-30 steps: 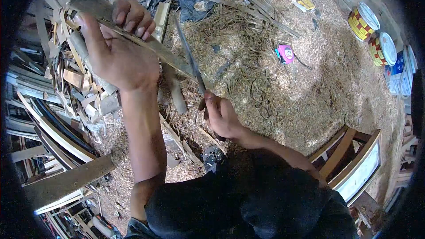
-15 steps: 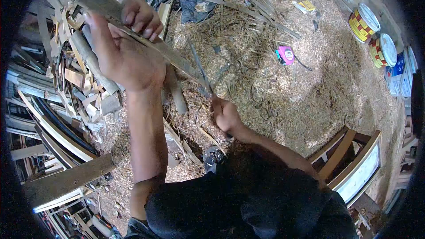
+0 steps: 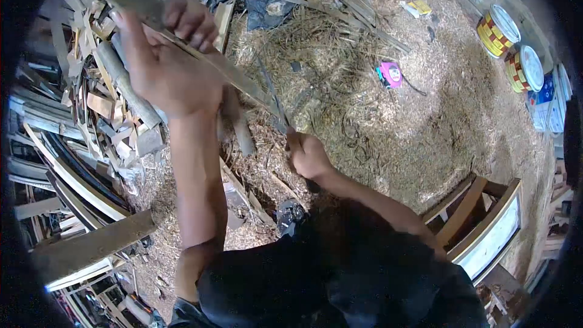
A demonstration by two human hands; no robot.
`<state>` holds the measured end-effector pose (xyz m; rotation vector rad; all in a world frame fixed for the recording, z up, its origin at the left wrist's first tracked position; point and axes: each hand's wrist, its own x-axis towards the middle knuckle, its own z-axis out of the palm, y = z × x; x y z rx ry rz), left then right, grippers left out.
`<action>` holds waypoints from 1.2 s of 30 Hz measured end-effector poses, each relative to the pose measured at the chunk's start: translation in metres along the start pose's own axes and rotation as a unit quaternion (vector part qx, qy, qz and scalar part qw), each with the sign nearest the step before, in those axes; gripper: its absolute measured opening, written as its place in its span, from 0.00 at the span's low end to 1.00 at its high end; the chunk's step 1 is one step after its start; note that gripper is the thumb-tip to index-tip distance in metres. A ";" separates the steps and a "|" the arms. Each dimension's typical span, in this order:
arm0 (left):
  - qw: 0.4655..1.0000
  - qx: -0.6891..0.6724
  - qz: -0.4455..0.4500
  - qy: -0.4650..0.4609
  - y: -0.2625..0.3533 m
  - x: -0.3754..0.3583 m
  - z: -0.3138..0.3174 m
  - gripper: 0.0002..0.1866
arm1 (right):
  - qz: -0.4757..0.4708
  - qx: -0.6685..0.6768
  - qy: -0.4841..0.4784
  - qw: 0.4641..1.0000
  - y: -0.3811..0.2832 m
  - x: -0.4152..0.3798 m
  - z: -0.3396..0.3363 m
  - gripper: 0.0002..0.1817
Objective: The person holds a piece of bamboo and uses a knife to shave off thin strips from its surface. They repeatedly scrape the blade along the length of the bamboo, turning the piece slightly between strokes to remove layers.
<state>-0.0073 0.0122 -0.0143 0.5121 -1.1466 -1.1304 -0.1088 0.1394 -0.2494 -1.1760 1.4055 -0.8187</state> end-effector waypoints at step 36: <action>0.999 -0.005 -0.026 -0.032 0.002 -0.001 -0.004 0.27 | 0.141 -0.022 -0.067 0.987 0.028 0.005 0.005 0.25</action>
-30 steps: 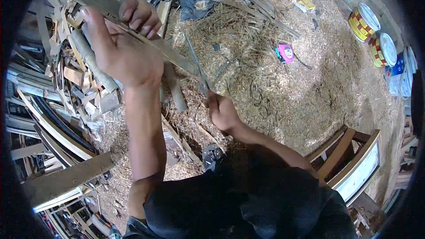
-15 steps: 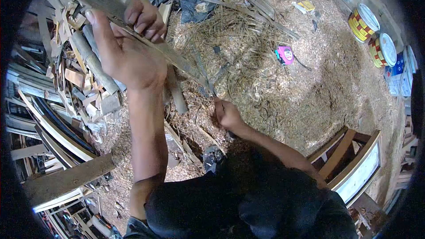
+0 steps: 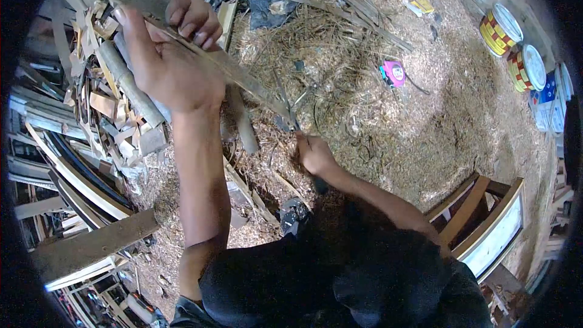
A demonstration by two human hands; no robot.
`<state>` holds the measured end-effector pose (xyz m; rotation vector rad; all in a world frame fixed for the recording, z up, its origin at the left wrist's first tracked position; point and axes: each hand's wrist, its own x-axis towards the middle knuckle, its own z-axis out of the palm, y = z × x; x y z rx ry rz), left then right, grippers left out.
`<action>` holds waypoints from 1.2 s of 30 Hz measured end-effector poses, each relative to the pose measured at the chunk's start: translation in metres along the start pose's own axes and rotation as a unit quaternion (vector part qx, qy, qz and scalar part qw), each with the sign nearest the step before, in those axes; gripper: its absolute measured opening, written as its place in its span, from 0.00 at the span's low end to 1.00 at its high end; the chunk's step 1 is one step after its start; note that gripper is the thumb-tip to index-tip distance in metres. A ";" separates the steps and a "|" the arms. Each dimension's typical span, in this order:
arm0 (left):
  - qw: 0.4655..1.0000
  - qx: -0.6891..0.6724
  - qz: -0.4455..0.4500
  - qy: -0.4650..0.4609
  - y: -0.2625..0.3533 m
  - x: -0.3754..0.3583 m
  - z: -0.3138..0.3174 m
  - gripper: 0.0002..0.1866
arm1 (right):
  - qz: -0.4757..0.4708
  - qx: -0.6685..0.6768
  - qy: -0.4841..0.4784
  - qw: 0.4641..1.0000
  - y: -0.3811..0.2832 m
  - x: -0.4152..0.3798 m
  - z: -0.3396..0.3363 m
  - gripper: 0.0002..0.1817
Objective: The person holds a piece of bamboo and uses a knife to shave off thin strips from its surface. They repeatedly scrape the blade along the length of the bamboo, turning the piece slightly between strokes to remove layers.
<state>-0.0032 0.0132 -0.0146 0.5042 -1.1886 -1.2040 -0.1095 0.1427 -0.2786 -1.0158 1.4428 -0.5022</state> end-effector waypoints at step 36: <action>0.999 -0.025 -0.016 0.015 -0.002 -0.002 0.009 0.28 | -0.071 0.026 0.073 0.994 0.050 0.009 0.012 0.31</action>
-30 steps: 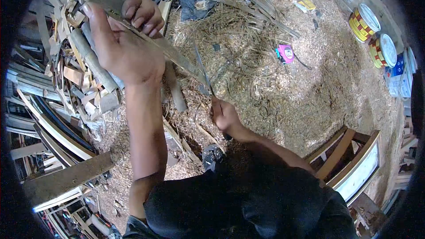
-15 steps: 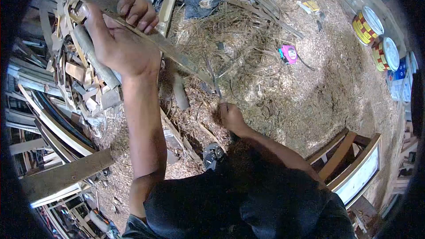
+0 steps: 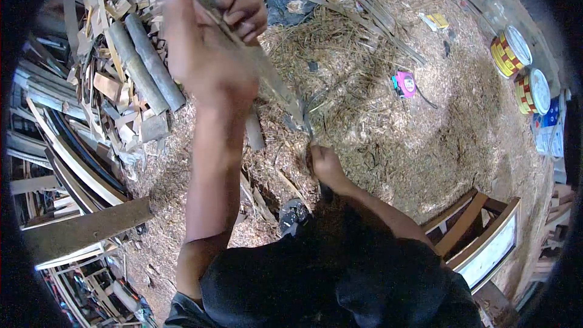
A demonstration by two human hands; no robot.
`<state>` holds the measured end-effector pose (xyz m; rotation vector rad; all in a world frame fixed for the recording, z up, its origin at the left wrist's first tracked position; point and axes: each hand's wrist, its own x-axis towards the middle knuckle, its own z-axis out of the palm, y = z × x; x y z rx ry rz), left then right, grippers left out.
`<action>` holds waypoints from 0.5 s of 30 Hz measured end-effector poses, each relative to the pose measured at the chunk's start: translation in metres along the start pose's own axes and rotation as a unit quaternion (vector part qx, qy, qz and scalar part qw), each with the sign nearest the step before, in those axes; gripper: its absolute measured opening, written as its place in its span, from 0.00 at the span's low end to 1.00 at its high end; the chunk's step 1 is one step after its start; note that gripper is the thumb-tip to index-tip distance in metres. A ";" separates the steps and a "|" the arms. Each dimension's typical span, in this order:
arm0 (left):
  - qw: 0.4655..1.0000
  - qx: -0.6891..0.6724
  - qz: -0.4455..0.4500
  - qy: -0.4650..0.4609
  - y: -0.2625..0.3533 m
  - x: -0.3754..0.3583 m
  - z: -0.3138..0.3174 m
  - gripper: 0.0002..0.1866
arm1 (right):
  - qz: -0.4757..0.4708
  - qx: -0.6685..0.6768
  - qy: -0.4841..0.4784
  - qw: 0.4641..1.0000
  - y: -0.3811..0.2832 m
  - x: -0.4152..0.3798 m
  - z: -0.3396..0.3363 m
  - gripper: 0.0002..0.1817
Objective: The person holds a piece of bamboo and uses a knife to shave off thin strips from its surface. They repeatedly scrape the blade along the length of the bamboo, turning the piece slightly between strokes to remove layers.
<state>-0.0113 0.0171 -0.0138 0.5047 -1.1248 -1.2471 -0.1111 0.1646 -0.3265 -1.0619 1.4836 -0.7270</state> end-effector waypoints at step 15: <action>1.000 -0.013 0.008 0.000 -0.004 0.005 -0.010 0.28 | -0.033 0.097 -0.031 0.994 0.000 0.002 0.008 0.28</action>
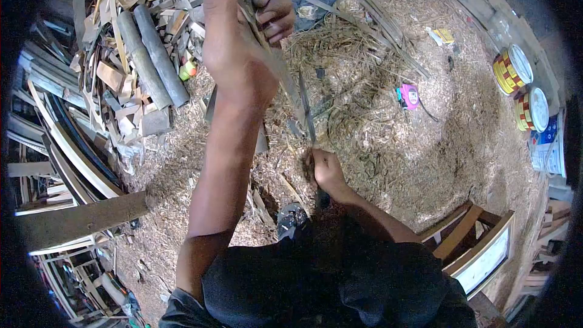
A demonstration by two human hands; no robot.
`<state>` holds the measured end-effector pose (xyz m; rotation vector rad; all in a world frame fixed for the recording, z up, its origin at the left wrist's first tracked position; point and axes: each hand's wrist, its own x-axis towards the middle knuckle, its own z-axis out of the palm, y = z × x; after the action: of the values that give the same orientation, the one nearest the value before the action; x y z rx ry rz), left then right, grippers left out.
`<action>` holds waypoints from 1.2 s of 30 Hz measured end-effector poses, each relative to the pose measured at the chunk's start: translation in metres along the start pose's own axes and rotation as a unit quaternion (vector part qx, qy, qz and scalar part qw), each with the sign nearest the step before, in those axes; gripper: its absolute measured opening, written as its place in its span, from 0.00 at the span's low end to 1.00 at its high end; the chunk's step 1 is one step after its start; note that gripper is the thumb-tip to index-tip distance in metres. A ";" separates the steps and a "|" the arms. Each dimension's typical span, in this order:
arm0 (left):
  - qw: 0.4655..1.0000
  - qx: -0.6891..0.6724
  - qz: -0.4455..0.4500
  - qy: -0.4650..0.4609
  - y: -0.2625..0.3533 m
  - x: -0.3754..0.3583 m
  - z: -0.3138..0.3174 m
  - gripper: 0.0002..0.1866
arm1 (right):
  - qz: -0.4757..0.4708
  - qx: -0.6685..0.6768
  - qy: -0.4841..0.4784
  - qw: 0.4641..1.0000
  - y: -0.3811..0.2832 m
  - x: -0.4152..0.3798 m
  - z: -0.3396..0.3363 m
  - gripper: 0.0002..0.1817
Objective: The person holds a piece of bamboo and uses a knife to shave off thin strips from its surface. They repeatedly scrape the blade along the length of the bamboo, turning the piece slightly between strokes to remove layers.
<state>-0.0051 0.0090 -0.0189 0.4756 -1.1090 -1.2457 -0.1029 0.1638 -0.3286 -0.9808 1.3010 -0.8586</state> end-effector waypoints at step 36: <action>0.987 0.058 0.079 0.128 -0.005 0.000 0.001 0.25 | -0.026 0.007 -0.033 0.999 -0.133 -0.016 -0.010 0.24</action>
<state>-0.0091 0.0075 -0.0225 0.6051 -0.9830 -0.9559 -0.1109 0.1294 -0.1990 -1.0279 1.2173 -0.8667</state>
